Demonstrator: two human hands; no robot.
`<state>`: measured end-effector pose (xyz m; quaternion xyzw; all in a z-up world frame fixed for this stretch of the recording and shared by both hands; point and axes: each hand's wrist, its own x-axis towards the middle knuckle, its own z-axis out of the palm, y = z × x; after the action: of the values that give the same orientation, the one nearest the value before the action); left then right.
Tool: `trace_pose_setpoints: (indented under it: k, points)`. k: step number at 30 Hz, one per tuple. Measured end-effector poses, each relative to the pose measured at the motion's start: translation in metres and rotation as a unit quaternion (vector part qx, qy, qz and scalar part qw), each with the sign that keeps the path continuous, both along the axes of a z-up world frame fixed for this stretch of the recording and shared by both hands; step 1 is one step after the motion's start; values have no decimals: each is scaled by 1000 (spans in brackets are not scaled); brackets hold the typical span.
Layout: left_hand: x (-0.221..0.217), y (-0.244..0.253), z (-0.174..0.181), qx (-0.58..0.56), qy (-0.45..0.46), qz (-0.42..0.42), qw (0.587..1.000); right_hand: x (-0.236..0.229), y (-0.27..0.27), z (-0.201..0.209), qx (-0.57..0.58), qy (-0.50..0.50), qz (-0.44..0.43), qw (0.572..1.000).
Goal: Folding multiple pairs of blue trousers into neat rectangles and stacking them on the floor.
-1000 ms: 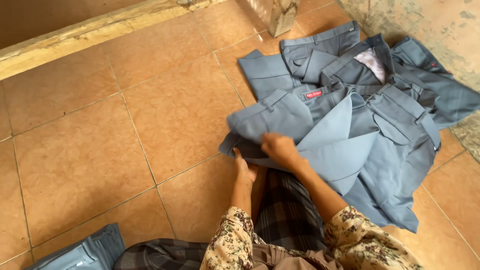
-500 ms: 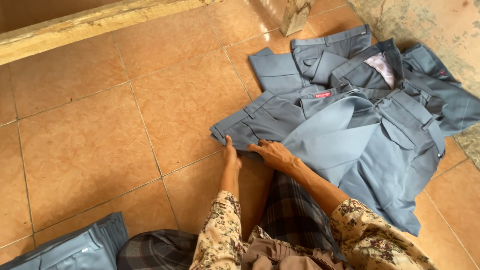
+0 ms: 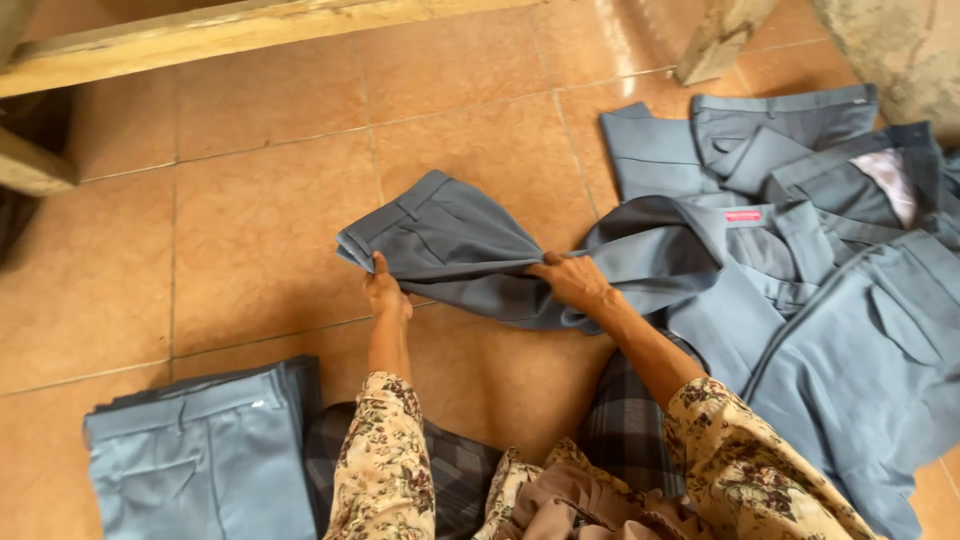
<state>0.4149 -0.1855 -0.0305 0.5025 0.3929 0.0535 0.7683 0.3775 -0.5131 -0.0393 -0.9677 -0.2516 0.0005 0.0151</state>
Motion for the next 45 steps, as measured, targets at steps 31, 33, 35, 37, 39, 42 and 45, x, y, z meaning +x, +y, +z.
trace_pose_setpoints:
  k: [31, 33, 35, 37, 39, 42, 45]
  points:
    - [-56, 98, -132, -264, -76, 205, 940, -37, 91, 30, 231, -149, 40, 961]
    - [-83, 42, -107, -301, -50, 194, 932, -46, 104, 22, 235, -139, 41, 961]
    - [-119, -15, -27, -414, -11, 31, 910, -57, 112, 21, 268, -99, 46, 957]
    - [-120, -32, -6, -403, -10, -12, 915, -73, 117, 31, 287, -74, 52, 954]
    - [-114, -39, -13, -391, -11, -55, 919, -88, 119, 43, 307, -49, 59, 949]
    - [-99, -32, -60, -337, 2, -24, 941, -90, 114, 56, 354, 43, 57, 932]
    - [-99, -19, -70, -273, 51, -22, 960, -60, 92, 46, 368, -37, 16, 929]
